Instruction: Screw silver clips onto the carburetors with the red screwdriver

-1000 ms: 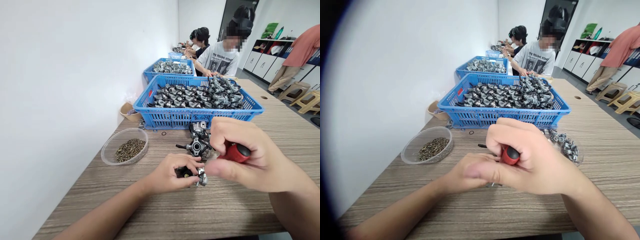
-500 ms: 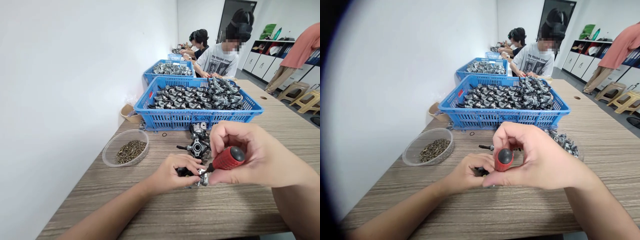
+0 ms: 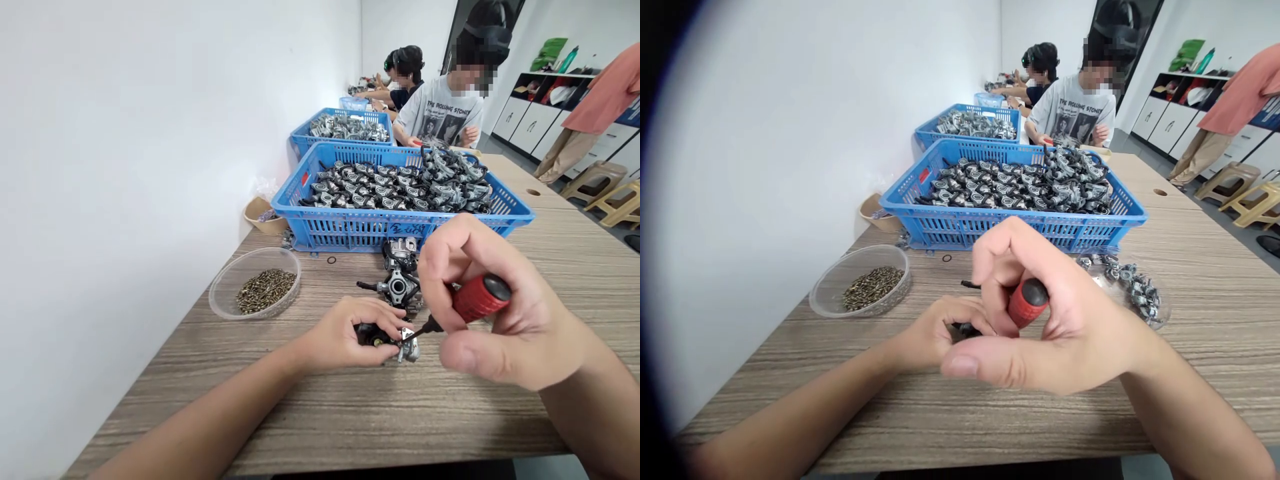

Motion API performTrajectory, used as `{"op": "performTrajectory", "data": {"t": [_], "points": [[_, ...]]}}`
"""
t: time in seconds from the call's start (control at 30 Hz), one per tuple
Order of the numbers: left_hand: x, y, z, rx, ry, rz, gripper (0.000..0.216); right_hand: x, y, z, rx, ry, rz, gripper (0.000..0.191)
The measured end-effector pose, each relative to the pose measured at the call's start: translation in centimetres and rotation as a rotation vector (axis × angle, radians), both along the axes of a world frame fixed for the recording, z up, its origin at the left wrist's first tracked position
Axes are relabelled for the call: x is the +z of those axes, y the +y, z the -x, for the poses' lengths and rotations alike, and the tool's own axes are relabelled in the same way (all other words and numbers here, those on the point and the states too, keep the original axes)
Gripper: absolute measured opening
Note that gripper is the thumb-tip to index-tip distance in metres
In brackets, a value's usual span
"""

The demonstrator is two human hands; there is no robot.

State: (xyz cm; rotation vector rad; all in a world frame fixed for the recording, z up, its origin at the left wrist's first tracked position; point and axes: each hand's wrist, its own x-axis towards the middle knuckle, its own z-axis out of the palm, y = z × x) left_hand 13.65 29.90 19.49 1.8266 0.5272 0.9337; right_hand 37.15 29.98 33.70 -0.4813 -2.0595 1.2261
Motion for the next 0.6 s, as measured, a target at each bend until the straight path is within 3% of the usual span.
{"op": "performTrajectory", "data": {"t": [0.13,0.2,0.3,0.43,0.6], "points": [[0.1,0.1,0.1,0.008,0.045,-0.104,0.016,-0.2,0.1,0.5,-0.205,-0.129,-0.254,0.018],[-0.1,0.1,0.0,0.021,0.016,-0.136,0.013,0.1,0.2,0.1,-0.337,-0.249,-0.388,0.020],[-0.6,0.2,-0.2,0.040,-0.039,-0.161,0.012,0.7,0.3,-1.0,-0.407,-0.399,-0.428,0.031],[-0.9,0.3,-0.2,0.040,-0.061,-0.203,0.013,1.7,0.2,-2.4,-0.182,-0.414,-0.295,0.024],[-0.4,0.2,-0.2,0.051,-0.025,-0.210,0.009,2.6,-0.1,-2.1,0.086,-0.358,-0.287,0.023]]}}
